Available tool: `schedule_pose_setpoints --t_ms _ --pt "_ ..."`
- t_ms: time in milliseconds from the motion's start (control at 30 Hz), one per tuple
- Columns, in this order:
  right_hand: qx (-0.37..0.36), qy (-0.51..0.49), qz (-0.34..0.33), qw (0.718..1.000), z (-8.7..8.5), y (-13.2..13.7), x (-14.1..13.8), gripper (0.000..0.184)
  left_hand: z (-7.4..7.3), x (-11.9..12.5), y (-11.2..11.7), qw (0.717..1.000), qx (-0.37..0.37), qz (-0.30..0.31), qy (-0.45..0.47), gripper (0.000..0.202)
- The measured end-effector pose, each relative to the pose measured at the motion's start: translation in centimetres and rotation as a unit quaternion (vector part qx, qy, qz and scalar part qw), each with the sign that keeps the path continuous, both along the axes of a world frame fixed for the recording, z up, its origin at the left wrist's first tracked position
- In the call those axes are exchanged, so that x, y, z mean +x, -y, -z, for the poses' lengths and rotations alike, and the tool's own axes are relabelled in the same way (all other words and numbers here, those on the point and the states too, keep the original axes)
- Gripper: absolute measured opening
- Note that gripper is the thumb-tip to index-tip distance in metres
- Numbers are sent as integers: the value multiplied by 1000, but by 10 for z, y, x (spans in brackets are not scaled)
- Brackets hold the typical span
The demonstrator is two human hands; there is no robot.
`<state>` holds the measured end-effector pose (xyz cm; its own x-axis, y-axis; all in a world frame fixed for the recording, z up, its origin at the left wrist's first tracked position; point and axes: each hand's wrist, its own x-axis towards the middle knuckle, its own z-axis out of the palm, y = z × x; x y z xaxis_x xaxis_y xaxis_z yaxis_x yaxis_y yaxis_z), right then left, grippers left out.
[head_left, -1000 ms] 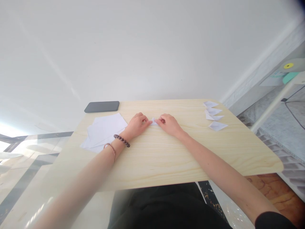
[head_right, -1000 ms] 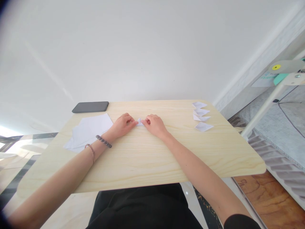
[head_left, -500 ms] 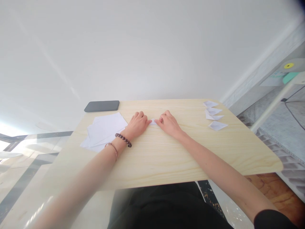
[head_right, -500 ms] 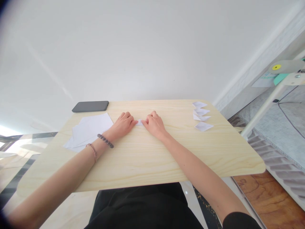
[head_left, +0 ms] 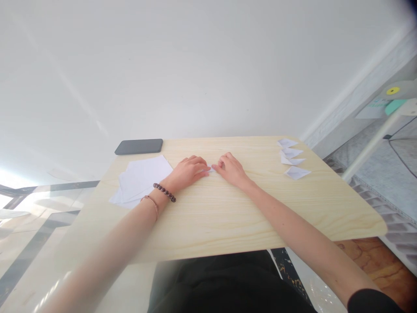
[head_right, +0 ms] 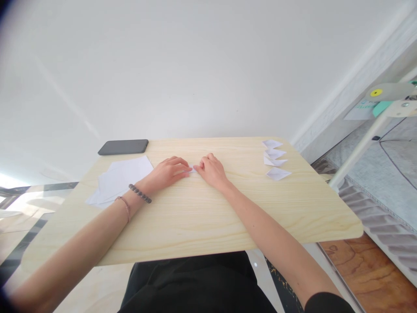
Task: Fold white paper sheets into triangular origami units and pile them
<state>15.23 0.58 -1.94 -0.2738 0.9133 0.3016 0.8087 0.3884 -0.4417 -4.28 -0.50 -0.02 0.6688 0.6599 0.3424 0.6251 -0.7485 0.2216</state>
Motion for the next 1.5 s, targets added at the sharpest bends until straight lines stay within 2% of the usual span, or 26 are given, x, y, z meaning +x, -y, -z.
schedule_pose_setpoints --t_ms 100,167,233,300,533,833,1300,1500 --pt "24 -19 -36 999 -2 4 3 18 0 -2 -1 1000 21 0 -5 25" --pt "34 -30 -84 995 -5 7 5 13 0 -2 -1 999 47 -12 -24 26" --pt "35 -36 -134 990 -8 9 7 13 0 -1 0 996 71 -21 -46 28" --pt "44 -33 -156 986 -10 11 9 16 0 0 0 994 91 -25 -56 29" --pt "114 33 -150 981 -12 8 6 19 -3 1 2 993 118 -9 -20 27" --pt "136 74 -176 972 -15 10 2 28 -2 3 1 989 143 8 -36 23" --pt "143 45 -160 976 -15 9 4 26 -6 2 1 987 159 -24 -5 18" --pt "179 51 -164 969 -12 5 5 24 -4 3 -1 983 184 -6 2 16"
